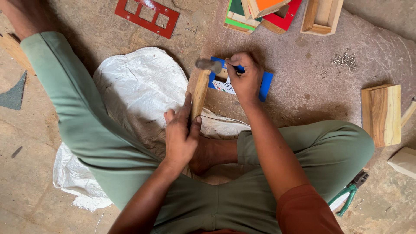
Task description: The person sits on the floor and uses a hammer to drive nails into small, colorful wooden frames. They work on a red frame first, then switch to a blue frame, repeatedly hammering nails into the pre-drilled holes.
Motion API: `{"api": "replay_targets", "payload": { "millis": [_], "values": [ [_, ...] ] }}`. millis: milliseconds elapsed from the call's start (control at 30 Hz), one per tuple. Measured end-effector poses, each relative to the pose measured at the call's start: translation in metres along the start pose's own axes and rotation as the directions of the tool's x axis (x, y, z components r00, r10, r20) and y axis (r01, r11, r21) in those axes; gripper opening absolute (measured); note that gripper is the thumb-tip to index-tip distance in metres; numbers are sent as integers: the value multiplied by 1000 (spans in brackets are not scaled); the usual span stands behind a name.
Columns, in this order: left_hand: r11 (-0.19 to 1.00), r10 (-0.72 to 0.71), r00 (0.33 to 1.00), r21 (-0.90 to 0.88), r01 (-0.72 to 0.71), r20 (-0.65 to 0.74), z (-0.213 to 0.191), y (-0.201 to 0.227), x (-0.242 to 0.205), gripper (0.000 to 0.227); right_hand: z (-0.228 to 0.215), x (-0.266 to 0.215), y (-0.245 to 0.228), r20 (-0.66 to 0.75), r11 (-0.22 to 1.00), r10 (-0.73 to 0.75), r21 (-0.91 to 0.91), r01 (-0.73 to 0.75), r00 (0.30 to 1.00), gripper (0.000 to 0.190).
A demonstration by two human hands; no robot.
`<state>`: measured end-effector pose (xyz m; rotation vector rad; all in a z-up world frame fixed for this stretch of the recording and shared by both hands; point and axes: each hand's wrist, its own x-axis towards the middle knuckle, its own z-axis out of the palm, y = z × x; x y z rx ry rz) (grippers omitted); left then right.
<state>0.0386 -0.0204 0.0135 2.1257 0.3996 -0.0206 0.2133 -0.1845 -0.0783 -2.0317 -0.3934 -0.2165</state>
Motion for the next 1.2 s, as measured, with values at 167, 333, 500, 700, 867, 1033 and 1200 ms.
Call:
{"api": "replay_targets", "payload": {
  "millis": [167, 333, 500, 700, 867, 1033, 1200],
  "values": [
    [992, 39, 998, 118, -34, -39, 6, 3, 22, 59, -2, -4, 8, 17, 999, -23, -47, 24, 1000, 23],
    [998, -38, 990, 60, 30, 132, 4, 10, 44, 51, -1, -1, 7, -20, 1000, -2, -18, 2, 1000, 24],
    [963, 50, 997, 263, -65, 64, 4, 24, 42, 69, 0, -4, 6, -3, 999, 41, 25, -41, 999, 21],
    [904, -77, 995, 426, 40, 71, 8, 38, 43, 70, 1, -3, 6, -35, 1000, 0, -15, -1, 999, 22],
    [894, -83, 994, 447, 46, 64, 13, 33, 41, 72, 4, -4, 10, -38, 999, 27, 22, -26, 999, 23],
    [893, -40, 997, 450, 5, 69, 16, 24, 41, 77, 4, -6, 14, -41, 999, 25, 36, -24, 999, 23],
    [881, -43, 996, 472, 4, 73, 17, 21, 42, 77, 5, -6, 14, -51, 999, -6, 49, 8, 999, 23]
  ]
}}
